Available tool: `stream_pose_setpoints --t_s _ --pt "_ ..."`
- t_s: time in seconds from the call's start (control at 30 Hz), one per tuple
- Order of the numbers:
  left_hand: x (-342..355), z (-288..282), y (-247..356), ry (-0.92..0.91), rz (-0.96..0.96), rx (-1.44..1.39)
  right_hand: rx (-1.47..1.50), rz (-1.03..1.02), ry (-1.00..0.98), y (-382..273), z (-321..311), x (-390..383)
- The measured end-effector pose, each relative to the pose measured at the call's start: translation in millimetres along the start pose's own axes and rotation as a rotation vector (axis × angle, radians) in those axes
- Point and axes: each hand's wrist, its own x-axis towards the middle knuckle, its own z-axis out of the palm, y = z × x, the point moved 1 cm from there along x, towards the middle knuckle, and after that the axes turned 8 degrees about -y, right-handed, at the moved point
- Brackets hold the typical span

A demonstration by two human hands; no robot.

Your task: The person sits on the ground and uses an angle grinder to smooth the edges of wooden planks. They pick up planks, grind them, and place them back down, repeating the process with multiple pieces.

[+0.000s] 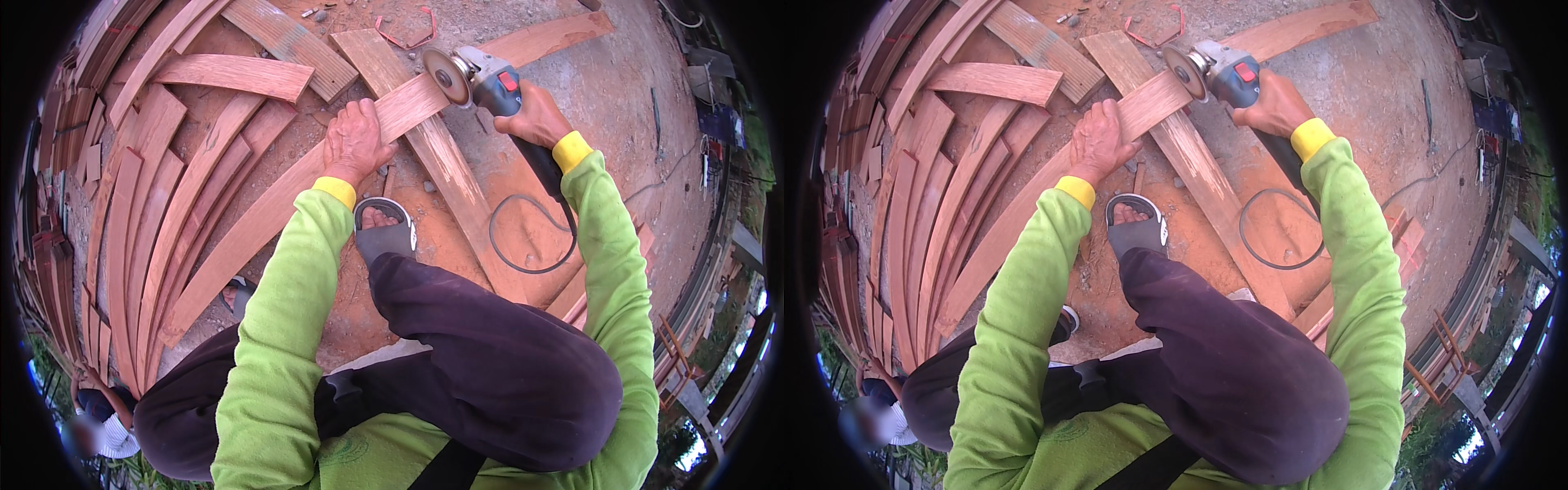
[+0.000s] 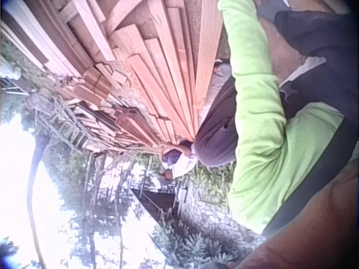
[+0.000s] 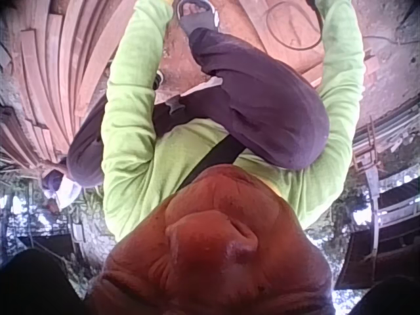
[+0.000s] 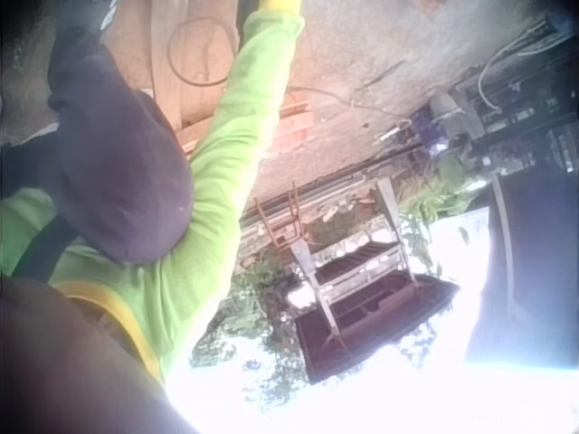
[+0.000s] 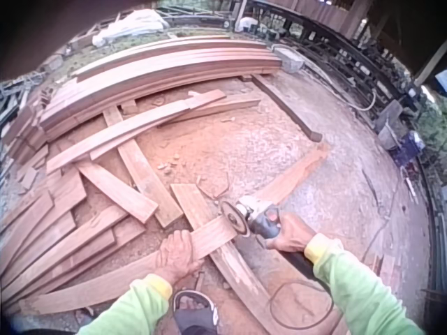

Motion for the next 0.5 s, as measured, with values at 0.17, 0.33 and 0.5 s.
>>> stream_pose_setpoints --t_s 0.17,0.33,0.5 --pt "0.1 1.3 -0.1 0.011 0.005 -0.001 0.003 -0.043 0.037 7.0 3.9 7.1" --pt "0.7 3.6 -0.5 0.028 0.008 0.006 -0.023 -0.038 0.043 7.3 4.5 7.3" --pt "-0.6 2.6 -1.9 0.030 0.013 0.013 0.007 -0.076 0.046 6.0 5.9 0.6"
